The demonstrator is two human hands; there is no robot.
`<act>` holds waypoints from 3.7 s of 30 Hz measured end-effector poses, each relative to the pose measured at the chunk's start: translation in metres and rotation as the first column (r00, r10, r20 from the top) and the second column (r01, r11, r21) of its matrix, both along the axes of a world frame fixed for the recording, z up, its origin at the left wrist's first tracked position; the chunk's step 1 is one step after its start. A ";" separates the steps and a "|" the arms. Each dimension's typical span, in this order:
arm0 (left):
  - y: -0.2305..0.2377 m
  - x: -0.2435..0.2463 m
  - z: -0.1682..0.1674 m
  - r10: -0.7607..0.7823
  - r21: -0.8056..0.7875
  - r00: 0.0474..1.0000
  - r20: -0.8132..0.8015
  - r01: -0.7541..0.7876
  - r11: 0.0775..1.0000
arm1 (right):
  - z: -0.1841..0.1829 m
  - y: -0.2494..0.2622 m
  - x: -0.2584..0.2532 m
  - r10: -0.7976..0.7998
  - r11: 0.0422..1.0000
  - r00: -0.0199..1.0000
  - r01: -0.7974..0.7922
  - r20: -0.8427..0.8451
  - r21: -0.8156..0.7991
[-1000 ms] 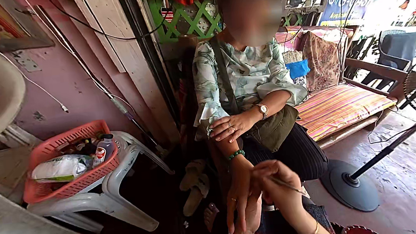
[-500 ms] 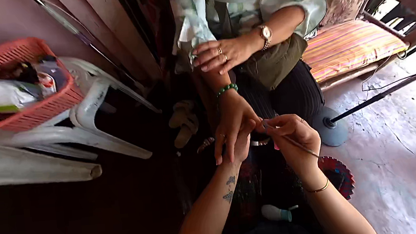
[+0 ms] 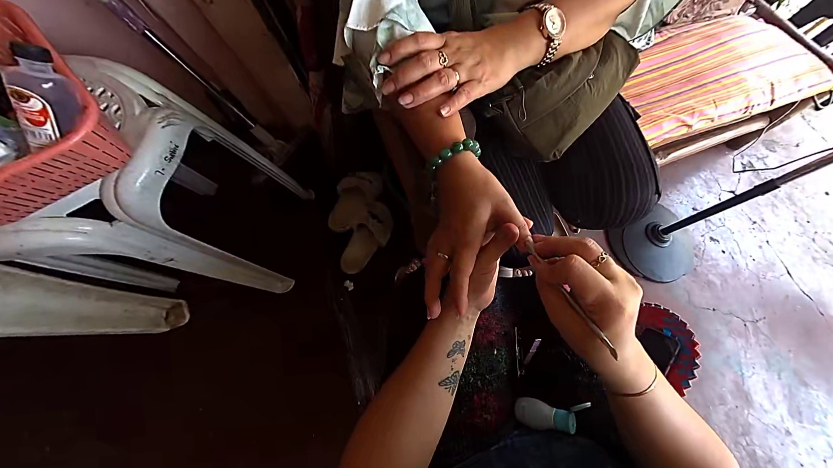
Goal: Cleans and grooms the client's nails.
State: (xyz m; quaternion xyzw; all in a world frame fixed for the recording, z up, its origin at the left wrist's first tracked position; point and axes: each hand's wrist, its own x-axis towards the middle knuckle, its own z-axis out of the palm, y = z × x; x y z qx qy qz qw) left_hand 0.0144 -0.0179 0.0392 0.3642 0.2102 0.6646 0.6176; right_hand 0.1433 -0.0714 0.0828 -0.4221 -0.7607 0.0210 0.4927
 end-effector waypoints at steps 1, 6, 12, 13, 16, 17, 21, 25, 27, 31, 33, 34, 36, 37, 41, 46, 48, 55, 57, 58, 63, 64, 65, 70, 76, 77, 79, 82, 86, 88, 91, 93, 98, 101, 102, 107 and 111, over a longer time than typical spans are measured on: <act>-0.003 0.000 0.014 0.028 -0.038 0.999 -0.019 -0.029 0.999 | 0.001 0.000 0.000 -0.001 1.000 1.000 0.001 -0.011 -0.008; 0.004 -0.001 -0.012 -0.024 0.030 0.998 0.052 0.023 0.999 | 0.004 0.001 -0.001 -0.023 0.999 0.999 0.022 -0.024 -0.041; -0.003 -0.007 0.006 0.124 -0.035 0.992 -0.010 -0.124 0.992 | 0.010 0.001 0.001 -0.010 0.995 0.999 0.006 -0.038 -0.098; -0.004 -0.006 0.009 0.155 -0.079 0.988 -0.030 -0.157 0.985 | 0.008 0.002 0.000 -0.014 0.996 0.999 0.011 -0.039 -0.093; 0.002 -0.004 -0.014 0.002 0.056 0.999 0.054 -0.005 0.998 | 0.008 0.002 0.000 -0.010 0.994 0.998 0.003 -0.068 -0.106; 0.003 -0.004 -0.015 -0.006 0.077 0.999 0.039 0.003 0.997 | 0.009 0.001 0.000 -0.007 0.993 0.996 -0.004 -0.085 -0.121; 0.001 -0.001 -0.002 0.072 0.039 0.997 0.009 -0.072 0.997 | 0.007 0.003 -0.002 -0.016 0.993 0.995 0.004 -0.098 -0.120; 0.008 -0.001 -0.027 -0.055 0.109 0.998 0.042 0.050 0.993 | 0.010 0.002 0.000 -0.006 0.987 0.990 -0.017 -0.140 -0.163; 0.007 -0.002 -0.024 -0.048 0.086 0.998 0.041 0.044 0.995 | 0.009 0.003 -0.002 -0.014 0.989 0.992 -0.005 -0.128 -0.150; 0.003 -0.003 -0.012 -0.033 0.056 0.996 0.080 0.028 0.998 | 0.007 0.003 0.000 -0.013 0.988 0.987 -0.012 -0.161 -0.155; 0.006 -0.001 -0.021 -0.053 0.070 0.995 0.082 0.047 0.996 | 0.008 0.002 0.000 -0.002 0.988 0.987 -0.023 -0.159 -0.152; 0.007 0.000 -0.023 -0.054 0.070 0.996 0.076 0.048 0.996 | 0.006 0.003 -0.001 -0.005 0.990 0.989 -0.015 -0.149 -0.137; 0.006 0.000 -0.023 -0.049 0.043 0.996 0.076 0.046 0.998 | 0.003 0.004 -0.002 -0.012 0.994 0.989 -0.005 -0.146 -0.113; 0.006 0.000 -0.023 -0.050 0.046 0.996 0.077 0.047 0.998 | 0.003 0.003 -0.001 -0.008 0.993 0.987 -0.011 -0.159 -0.117; 0.008 -0.003 -0.021 -0.066 0.090 0.996 0.059 0.061 0.994 | 0.004 0.003 -0.003 -0.001 0.993 0.986 -0.019 -0.166 -0.119; 0.006 -0.003 -0.018 -0.072 0.103 0.994 0.080 0.063 0.993 | 0.003 0.003 -0.001 0.003 0.989 0.978 -0.034 -0.209 -0.144; 0.009 -0.002 -0.023 -0.064 0.116 0.995 0.071 0.056 0.992 | 0.003 0.004 -0.002 -0.004 0.992 0.982 -0.019 -0.187 -0.124; 0.006 -0.004 -0.013 -0.015 0.112 0.996 0.083 0.005 0.994 | 0.006 0.004 -0.002 -0.009 0.989 0.978 -0.022 -0.207 -0.149; 0.004 -0.005 -0.007 -0.021 0.122 0.996 0.086 0.010 0.993 | 0.004 0.005 -0.004 -0.028 0.991 0.980 0.001 -0.196 -0.132; 0.004 -0.005 -0.008 -0.032 0.121 0.996 0.086 0.022 0.992 | 0.003 0.006 -0.004 -0.028 0.991 0.979 0.001 -0.202 -0.132; 0.009 -0.001 -0.026 -0.056 0.105 0.996 0.065 0.049 0.993 | 0.006 0.005 -0.004 -0.026 0.992 0.988 0.006 -0.153 -0.127; 0.009 -0.001 -0.026 -0.056 0.109 0.996 0.064 0.048 0.993 | 0.006 0.005 -0.005 -0.034 0.992 0.990 0.017 -0.140 -0.123; 0.009 -0.001 -0.026 -0.055 0.112 0.997 0.059 0.048 0.993 | 0.007 0.005 -0.005 -0.037 0.992 0.990 0.020 -0.138 -0.125; -0.006 -0.004 0.012 0.064 0.020 0.993 -0.101 -0.062 0.998 | 0.008 0.004 -0.006 -0.041 0.991 0.991 0.024 -0.126 -0.134; 0.011 -0.001 -0.029 -0.051 0.111 0.996 0.073 0.043 0.993 | 0.011 0.005 -0.004 -0.034 0.990 0.993 0.018 -0.111 -0.141; 0.011 0.000 -0.029 -0.048 0.101 0.996 0.078 0.040 0.994 | 0.011 0.005 -0.005 -0.038 0.991 0.994 0.025 -0.102 -0.134; 0.009 -0.001 -0.026 -0.044 0.092 0.996 0.077 0.036 0.995 | 0.010 0.006 -0.005 -0.039 0.991 0.994 0.025 -0.102 -0.133; 0.010 0.000 -0.029 -0.029 0.094 0.995 0.090 0.021 0.995 | 0.012 0.003 -0.004 -0.032 0.992 0.995 0.020 -0.093 -0.127; 0.009 -0.001 -0.023 -0.020 0.157 0.997 0.077 0.007 0.988 | 0.008 0.005 -0.005 -0.047 0.996 0.996 0.040 -0.073 -0.085; -0.001 -0.003 0.005 0.030 0.071 0.999 0.045 -0.033 0.997 | 0.010 0.003 -0.004 -0.045 0.994 0.995 0.035 -0.092 -0.107; -0.005 -0.004 0.011 0.039 0.066 0.997 -0.068 -0.034 0.997 | 0.011 0.003 -0.005 -0.046 0.994 0.995 0.037 -0.083 -0.105; 0.004 -0.002 -0.014 -0.018 0.118 1.000 0.024 0.015 0.993 | 0.009 0.004 -0.005 -0.050 0.994 0.995 0.042 -0.086 -0.099; 0.011 -0.001 -0.028 -0.046 0.131 0.995 0.085 0.034 0.991 | 0.011 0.003 -0.006 -0.035 0.995 0.996 0.028 -0.077 -0.099; 0.009 -0.001 -0.022 -0.029 0.157 0.997 0.077 0.017 0.987 | 0.010 0.004 -0.005 -0.045 0.993 0.994 0.034 -0.100 -0.109; 0.005 -0.002 -0.014 -0.016 0.126 0.997 0.076 0.006 0.992 | 0.011 0.004 -0.004 -0.036 0.993 0.994 0.024 -0.103 -0.116; 0.008 -0.002 -0.021 -0.015 0.142 0.996 0.088 0.003 0.990 | 0.014 0.005 -0.004 -0.033 0.990 0.996 0.021 -0.082 -0.139; 0.010 -0.001 -0.023 -0.122 0.188 0.984 0.126 0.097 0.977 | 0.034 0.005 0.017 0.052 0.944 0.992 -0.087 -0.115 -0.319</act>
